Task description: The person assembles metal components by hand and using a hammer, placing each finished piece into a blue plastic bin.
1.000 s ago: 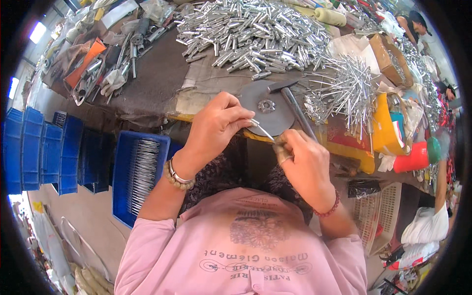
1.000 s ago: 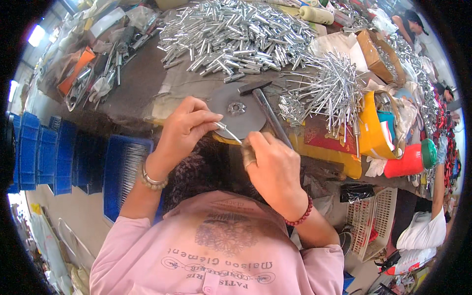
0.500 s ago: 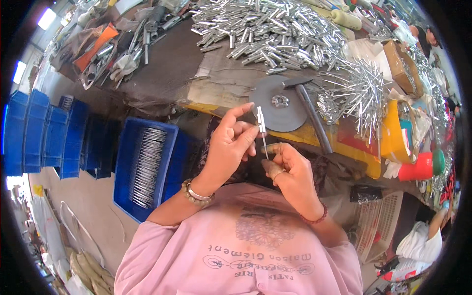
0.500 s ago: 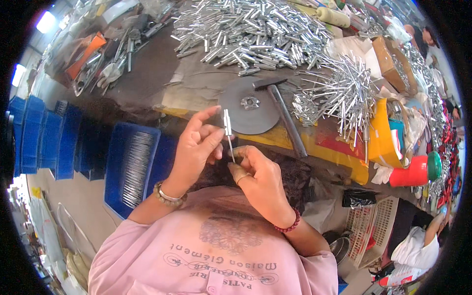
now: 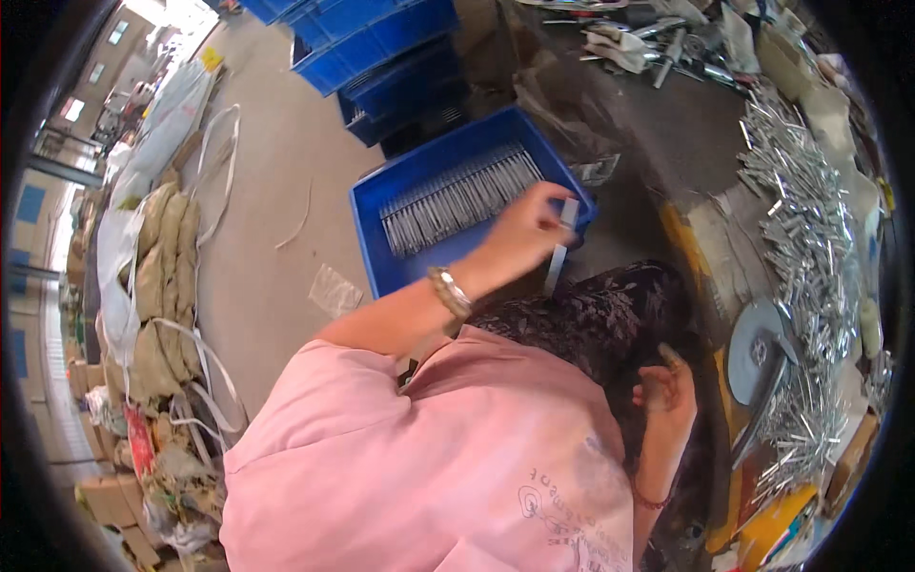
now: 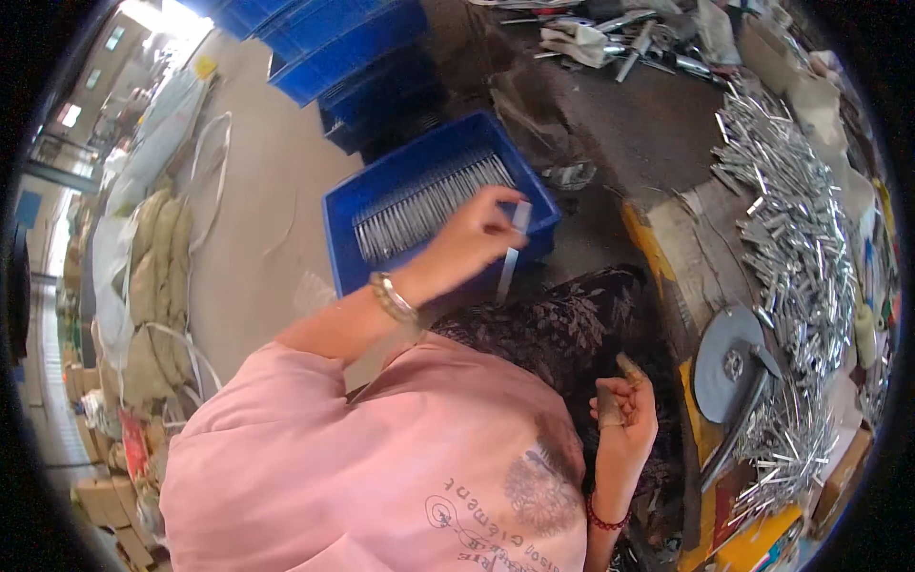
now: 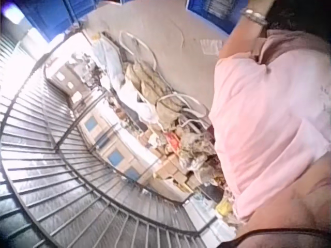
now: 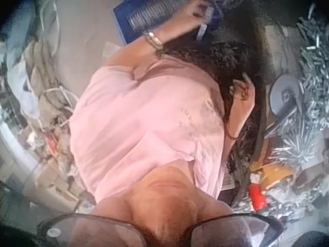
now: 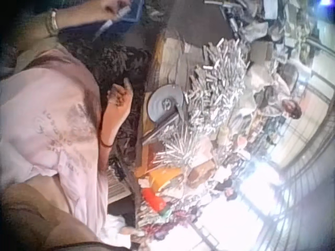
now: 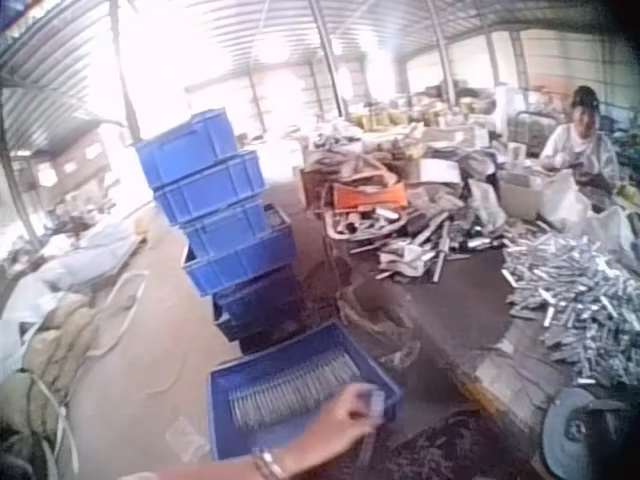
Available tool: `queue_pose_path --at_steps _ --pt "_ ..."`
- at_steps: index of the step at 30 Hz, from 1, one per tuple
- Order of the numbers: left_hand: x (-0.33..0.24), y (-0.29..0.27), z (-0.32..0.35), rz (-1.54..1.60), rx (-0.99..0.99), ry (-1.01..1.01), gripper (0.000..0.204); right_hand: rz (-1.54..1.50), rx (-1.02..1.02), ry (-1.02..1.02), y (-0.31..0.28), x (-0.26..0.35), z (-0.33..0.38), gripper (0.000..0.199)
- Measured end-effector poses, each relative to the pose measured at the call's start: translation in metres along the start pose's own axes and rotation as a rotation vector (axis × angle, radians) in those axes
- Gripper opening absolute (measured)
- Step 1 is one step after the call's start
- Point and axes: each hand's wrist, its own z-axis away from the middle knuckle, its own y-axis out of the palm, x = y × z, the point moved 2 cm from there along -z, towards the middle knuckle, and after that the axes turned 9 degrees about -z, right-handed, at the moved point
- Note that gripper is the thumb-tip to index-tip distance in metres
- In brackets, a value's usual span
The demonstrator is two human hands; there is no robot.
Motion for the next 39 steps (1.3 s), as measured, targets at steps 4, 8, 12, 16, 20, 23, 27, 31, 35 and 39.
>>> queue_pose_path --at_steps 4,8,12,16,20,23,27,31,35,39 --pt "0.113 -0.106 0.008 -0.451 -0.360 -0.156 0.052 -0.047 0.018 0.058 -0.002 -0.019 -0.012 0.039" --pt "0.194 -0.199 0.020 -0.869 -0.423 -0.464 0.045 -0.060 0.059 0.090 -0.003 -0.040 -0.021 0.037" --pt "0.233 -0.235 -0.003 -0.877 -0.372 -0.608 0.047 -0.121 0.075 0.119 -0.001 -0.044 -0.020 0.035" --pt "0.223 -0.198 -0.033 -0.254 -0.275 -0.550 0.052 -0.142 0.053 0.139 0.001 -0.051 -0.020 0.033" --pt "0.186 -0.115 -0.089 -0.028 -0.238 -0.406 0.055 -0.144 0.086 0.156 0.002 -0.051 -0.019 0.032" --pt "0.176 -0.071 -0.129 0.014 -0.256 -0.375 0.052 -0.157 0.040 0.160 -0.003 -0.050 -0.015 0.032" --pt "0.191 -0.040 -0.183 0.091 -0.261 -0.427 0.049 -0.179 -0.047 0.174 -0.011 -0.056 -0.012 0.029" --pt "0.230 -0.041 -0.222 -0.197 -0.403 -0.397 0.050 -0.208 -0.061 0.209 -0.016 -0.061 -0.011 0.030" --pt "0.238 -0.053 -0.240 -0.346 -0.413 -0.402 0.051 -0.271 -0.059 0.204 -0.016 -0.064 -0.016 0.030" --pt "0.203 -0.037 -0.249 -0.435 -0.338 -0.410 0.051 -0.247 -0.086 0.221 -0.015 -0.066 -0.018 0.031"
